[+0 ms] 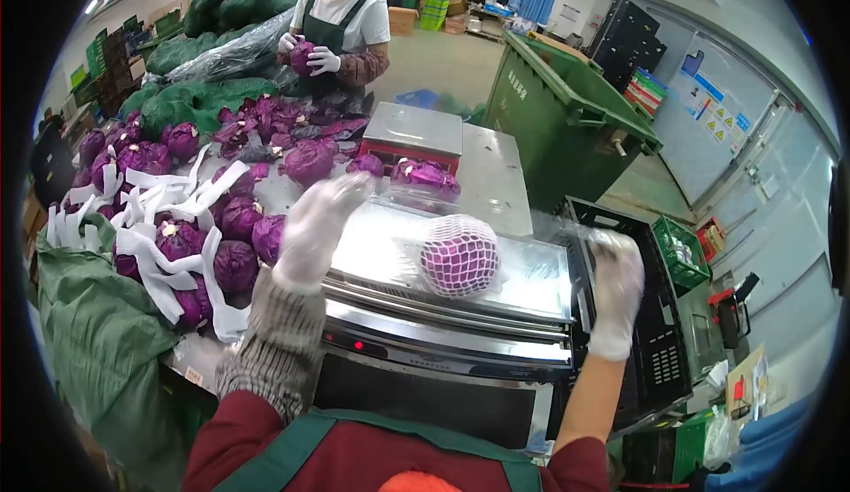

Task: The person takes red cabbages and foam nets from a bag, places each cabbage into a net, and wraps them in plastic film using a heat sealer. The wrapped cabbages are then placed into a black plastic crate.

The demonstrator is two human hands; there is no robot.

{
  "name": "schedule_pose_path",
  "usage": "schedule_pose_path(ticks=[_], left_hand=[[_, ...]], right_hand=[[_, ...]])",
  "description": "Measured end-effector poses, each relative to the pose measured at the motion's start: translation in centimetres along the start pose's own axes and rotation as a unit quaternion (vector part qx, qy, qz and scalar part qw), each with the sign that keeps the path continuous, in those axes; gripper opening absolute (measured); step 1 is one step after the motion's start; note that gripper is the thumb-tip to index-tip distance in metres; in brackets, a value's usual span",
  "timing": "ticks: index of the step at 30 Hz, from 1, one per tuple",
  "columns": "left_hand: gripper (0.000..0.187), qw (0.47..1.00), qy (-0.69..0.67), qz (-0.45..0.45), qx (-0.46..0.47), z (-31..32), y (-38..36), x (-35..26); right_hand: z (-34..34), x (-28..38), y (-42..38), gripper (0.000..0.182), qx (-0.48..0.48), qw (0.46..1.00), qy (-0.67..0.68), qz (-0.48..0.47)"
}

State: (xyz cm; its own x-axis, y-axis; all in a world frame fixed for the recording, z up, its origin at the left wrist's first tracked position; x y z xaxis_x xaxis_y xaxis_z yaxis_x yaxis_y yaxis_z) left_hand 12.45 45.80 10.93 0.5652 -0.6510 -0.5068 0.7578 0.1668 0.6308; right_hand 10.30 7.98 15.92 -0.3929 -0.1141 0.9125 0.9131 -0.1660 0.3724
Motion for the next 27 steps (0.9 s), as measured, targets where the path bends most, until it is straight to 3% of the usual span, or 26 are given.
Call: schedule_pose_path(ticks=[1,2,3,5,6,8,9,10,11,12,14,16,17,18,19,20,21,22,23,25,26,27], left_hand=[[0.041,0.989,0.118,-0.043,0.079,0.0,0.8,2.4],[0.054,0.955,0.234,-0.083,0.159,-0.3,1.4,4.8],[0.068,0.911,0.271,-0.136,0.280,-0.5,1.0,6.6],[0.087,0.801,0.383,-0.108,0.447,0.6,0.8,8.3],[0.092,0.742,0.454,-0.042,0.492,1.4,0.6,8.6],[0.090,0.858,0.279,-0.176,0.392,1.8,-0.2,10.4],[0.089,0.894,0.182,-0.242,0.331,1.9,-1.1,11.0],[0.075,0.895,0.069,-0.366,0.247,2.2,-1.5,11.3],[0.067,0.904,0.096,-0.358,0.215,2.7,-1.2,10.9],[0.059,0.910,0.123,-0.351,0.185,3.4,-0.8,9.8],[0.053,0.888,0.167,-0.375,0.208,6.7,-1.3,4.7],[0.054,0.834,0.099,-0.506,0.195,7.4,-4.8,0.8],[0.057,0.827,0.061,-0.524,0.194,7.8,-7.3,-1.0],[0.060,0.819,0.024,-0.539,0.196,8.0,-10.2,-2.5],[0.063,0.751,0.013,-0.629,0.201,6.3,-14.0,-2.2],[0.066,0.679,0.004,-0.704,0.207,5.0,-17.2,-1.8],[0.068,0.669,-0.064,-0.727,0.140,5.4,-18.5,-2.2],[0.070,0.654,-0.132,-0.741,0.074,5.8,-19.7,-2.7],[0.068,0.648,-0.162,-0.740,0.081,3.2,-22.3,-0.3],[0.066,0.640,-0.129,-0.754,0.075,3.7,-21.9,-1.1],[0.065,0.630,-0.113,-0.765,0.071,3.9,-22.0,-1.6],[0.066,0.685,-0.084,-0.716,0.107,3.2,-22.8,-1.4]], right_hand=[[1.3,-1.8,1.7,0.024,-0.018,0.986,-0.168,-0.008],[1.7,-3.4,2.5,0.030,0.037,0.954,-0.180,0.239],[-1.1,-10.7,3.2,0.053,0.247,0.945,-0.009,0.212],[2.1,-11.2,0.9,0.102,0.409,0.859,-0.309,-0.015],[2.9,-12.6,-0.1,0.115,0.382,0.883,-0.271,0.014],[4.6,-13.1,-0.2,0.104,0.345,0.909,-0.130,0.195],[4.8,-13.1,0.3,0.094,0.307,0.915,-0.175,0.194],[4.6,-13.5,1.0,0.085,0.266,0.920,-0.219,0.188],[3.3,-16.4,1.6,0.068,0.242,0.927,-0.084,0.273],[6.0,-10.9,0.2,0.057,0.233,0.925,-0.104,0.282],[7.1,-5.3,-3.1,0.052,0.262,0.907,-0.069,0.322],[3.8,-5.5,-8.7,0.049,0.367,0.874,-0.100,0.303],[3.9,-4.0,-12.0,0.057,0.406,0.843,-0.098,0.338],[4.9,-2.7,-15.1,0.067,0.417,0.803,-0.079,0.418],[6.3,-1.5,-18.0,0.077,0.399,0.754,-0.046,0.520],[7.6,-0.3,-20.5,0.088,0.335,0.700,-0.006,0.631],[8.7,0.4,-22.5,0.099,0.268,0.663,0.015,0.699],[8.3,-1.3,-24.0,0.091,0.215,0.657,0.057,0.721],[5.6,-4.9,-25.5,0.083,0.380,0.773,-0.187,0.472],[1.5,-6.7,-27.8,0.065,0.425,0.817,-0.218,0.324],[0.0,-6.3,-28.7,0.055,0.334,0.811,-0.016,0.481],[-0.4,-5.5,-28.9,0.050,0.302,0.815,-0.012,0.494]])
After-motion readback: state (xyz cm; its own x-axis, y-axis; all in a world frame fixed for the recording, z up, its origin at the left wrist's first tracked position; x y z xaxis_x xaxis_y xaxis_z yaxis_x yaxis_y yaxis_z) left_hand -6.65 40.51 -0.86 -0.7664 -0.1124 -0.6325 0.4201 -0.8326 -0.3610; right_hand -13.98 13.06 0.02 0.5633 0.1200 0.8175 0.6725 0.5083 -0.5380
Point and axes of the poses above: each hand's wrist, its own y-axis towards the middle knuckle, its own z-axis out of the palm, x = y × z, the point moved 2 cm from there along y, towards the middle knuckle, and after that the axes turned 12 degrees about z, right-handed, at the moved point
